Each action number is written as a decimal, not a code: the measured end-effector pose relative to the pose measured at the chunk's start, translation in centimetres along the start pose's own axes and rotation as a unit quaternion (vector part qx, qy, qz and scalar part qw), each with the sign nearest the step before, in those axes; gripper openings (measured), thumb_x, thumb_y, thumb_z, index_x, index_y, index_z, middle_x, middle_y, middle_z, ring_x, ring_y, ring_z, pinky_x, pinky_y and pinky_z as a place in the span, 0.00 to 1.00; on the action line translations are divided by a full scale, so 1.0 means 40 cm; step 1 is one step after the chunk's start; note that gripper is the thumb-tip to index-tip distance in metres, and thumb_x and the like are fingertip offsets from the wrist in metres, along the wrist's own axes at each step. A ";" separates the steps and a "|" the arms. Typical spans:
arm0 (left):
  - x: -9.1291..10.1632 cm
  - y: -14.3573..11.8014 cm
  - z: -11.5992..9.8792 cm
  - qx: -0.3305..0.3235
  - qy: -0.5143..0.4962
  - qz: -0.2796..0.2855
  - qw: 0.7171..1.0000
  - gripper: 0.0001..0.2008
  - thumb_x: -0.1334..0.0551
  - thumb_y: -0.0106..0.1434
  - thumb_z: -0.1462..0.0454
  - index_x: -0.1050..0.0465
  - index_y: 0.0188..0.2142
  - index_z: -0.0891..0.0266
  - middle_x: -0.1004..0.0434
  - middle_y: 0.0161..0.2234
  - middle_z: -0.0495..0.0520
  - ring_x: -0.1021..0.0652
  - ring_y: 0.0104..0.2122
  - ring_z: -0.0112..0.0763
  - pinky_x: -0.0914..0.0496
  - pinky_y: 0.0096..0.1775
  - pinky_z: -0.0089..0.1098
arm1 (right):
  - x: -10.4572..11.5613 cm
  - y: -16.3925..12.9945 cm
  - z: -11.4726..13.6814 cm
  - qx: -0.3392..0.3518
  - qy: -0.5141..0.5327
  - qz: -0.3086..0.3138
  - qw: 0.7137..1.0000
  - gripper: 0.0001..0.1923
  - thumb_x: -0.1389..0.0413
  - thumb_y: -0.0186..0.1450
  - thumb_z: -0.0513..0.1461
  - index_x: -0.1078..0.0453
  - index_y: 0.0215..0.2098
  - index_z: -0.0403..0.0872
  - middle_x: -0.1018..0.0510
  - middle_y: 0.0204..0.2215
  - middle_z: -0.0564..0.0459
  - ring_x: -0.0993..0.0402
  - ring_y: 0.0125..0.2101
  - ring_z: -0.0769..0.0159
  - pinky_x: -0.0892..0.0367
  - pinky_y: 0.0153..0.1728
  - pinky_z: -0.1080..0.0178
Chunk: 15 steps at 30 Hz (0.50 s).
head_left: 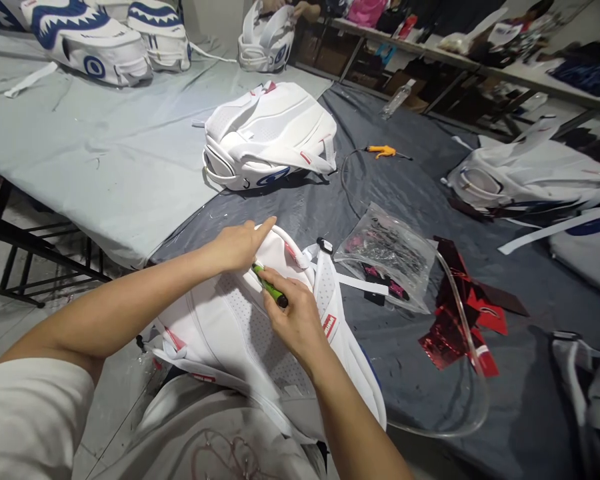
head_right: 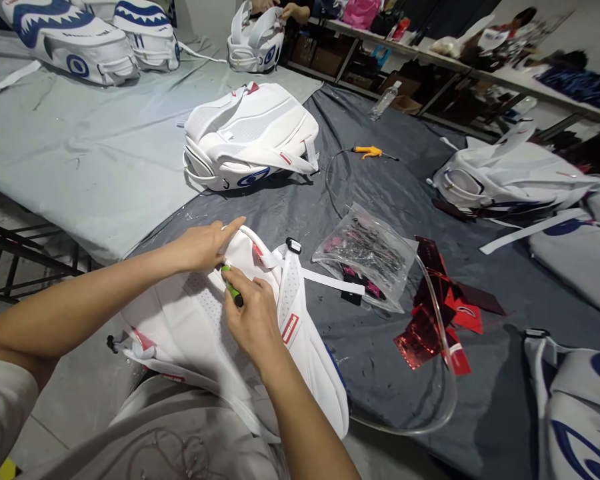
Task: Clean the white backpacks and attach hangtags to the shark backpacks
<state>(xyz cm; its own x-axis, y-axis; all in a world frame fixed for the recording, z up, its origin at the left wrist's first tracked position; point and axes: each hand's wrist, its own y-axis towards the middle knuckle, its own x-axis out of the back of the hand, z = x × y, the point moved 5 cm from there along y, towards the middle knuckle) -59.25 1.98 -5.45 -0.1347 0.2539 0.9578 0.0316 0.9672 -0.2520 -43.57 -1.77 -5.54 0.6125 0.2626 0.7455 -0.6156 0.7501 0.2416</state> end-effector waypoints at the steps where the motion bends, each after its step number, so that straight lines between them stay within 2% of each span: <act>1: 0.000 0.000 0.000 0.000 -0.001 0.001 1.000 0.45 0.40 0.63 0.61 0.67 0.71 0.57 0.31 0.52 0.64 0.22 0.48 0.48 0.28 0.43 0.38 | -0.001 0.000 -0.002 -0.003 0.001 0.003 1.000 0.19 0.48 0.63 0.35 0.24 0.50 0.49 0.19 0.49 0.49 0.21 0.44 0.56 0.31 0.49 0.52; 11: 0.012 -0.016 -0.006 0.010 0.004 -0.006 1.000 0.44 0.40 0.63 0.61 0.65 0.71 0.54 0.30 0.52 0.62 0.22 0.48 0.48 0.28 0.43 0.38 | -0.010 -0.002 0.008 -0.029 -0.004 0.024 0.999 0.19 0.46 0.63 0.32 0.25 0.50 0.50 0.21 0.52 0.49 0.23 0.50 0.57 0.35 0.54 0.52; 13: 0.015 -0.017 -0.004 0.022 0.013 0.000 1.000 0.44 0.41 0.63 0.60 0.65 0.71 0.53 0.29 0.51 0.62 0.22 0.48 0.50 0.28 0.43 0.40 | -0.010 -0.001 0.018 -0.038 -0.001 0.044 0.998 0.19 0.46 0.63 0.31 0.25 0.50 0.49 0.20 0.51 0.49 0.22 0.48 0.58 0.36 0.54 0.53; 15: 0.016 -0.013 0.002 0.034 0.021 0.006 0.999 0.43 0.42 0.64 0.59 0.66 0.71 0.53 0.30 0.52 0.63 0.21 0.47 0.52 0.27 0.42 0.42 | 0.008 -0.004 0.024 -0.059 0.000 0.057 0.997 0.17 0.46 0.64 0.31 0.25 0.49 0.49 0.18 0.46 0.49 0.20 0.44 0.60 0.37 0.55 0.53</act>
<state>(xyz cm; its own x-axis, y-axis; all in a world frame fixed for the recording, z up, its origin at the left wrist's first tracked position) -59.43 1.63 -4.71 -0.0921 0.2676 0.9591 -0.0344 0.9618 -0.2716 -43.74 -2.40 -4.73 0.5417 0.3506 0.7639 -0.6185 0.7817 0.0798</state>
